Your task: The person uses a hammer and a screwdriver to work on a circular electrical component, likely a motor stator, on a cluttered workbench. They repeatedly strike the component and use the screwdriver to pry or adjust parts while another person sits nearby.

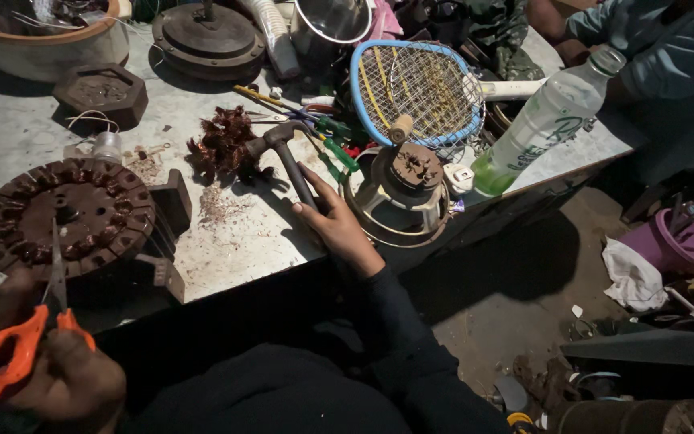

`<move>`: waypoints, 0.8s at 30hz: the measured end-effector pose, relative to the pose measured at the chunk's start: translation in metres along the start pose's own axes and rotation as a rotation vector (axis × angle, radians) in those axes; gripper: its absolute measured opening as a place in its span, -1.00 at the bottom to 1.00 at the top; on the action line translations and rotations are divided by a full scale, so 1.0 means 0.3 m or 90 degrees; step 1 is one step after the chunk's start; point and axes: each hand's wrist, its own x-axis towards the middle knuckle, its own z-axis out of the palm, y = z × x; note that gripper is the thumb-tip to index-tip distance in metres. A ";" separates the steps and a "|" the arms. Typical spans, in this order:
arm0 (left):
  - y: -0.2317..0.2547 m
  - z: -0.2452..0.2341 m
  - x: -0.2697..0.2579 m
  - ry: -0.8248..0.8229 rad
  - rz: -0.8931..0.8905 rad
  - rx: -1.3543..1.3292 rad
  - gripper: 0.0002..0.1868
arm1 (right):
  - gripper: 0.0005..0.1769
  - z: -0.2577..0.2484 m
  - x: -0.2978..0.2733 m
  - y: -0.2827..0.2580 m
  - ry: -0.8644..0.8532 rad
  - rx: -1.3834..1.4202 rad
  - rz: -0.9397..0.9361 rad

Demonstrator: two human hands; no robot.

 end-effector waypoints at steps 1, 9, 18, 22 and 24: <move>-0.001 0.000 -0.005 -0.003 -0.025 0.010 -0.49 | -0.21 0.002 -0.001 0.000 0.000 0.002 0.001; -0.195 -0.038 -0.042 -0.107 0.110 -0.080 -0.59 | -0.19 0.005 0.003 0.001 0.004 0.031 0.042; -0.078 -0.046 0.160 -0.309 0.264 -0.337 -0.35 | -0.24 -0.018 0.027 0.104 0.013 0.010 -0.032; 0.002 -0.032 0.132 -0.029 0.311 -0.252 -0.37 | -0.30 -0.019 0.049 0.129 0.060 -0.170 -0.075; -0.014 -0.086 0.079 -0.095 0.176 -0.157 -0.38 | -0.32 0.003 0.047 0.123 0.045 -0.075 -0.023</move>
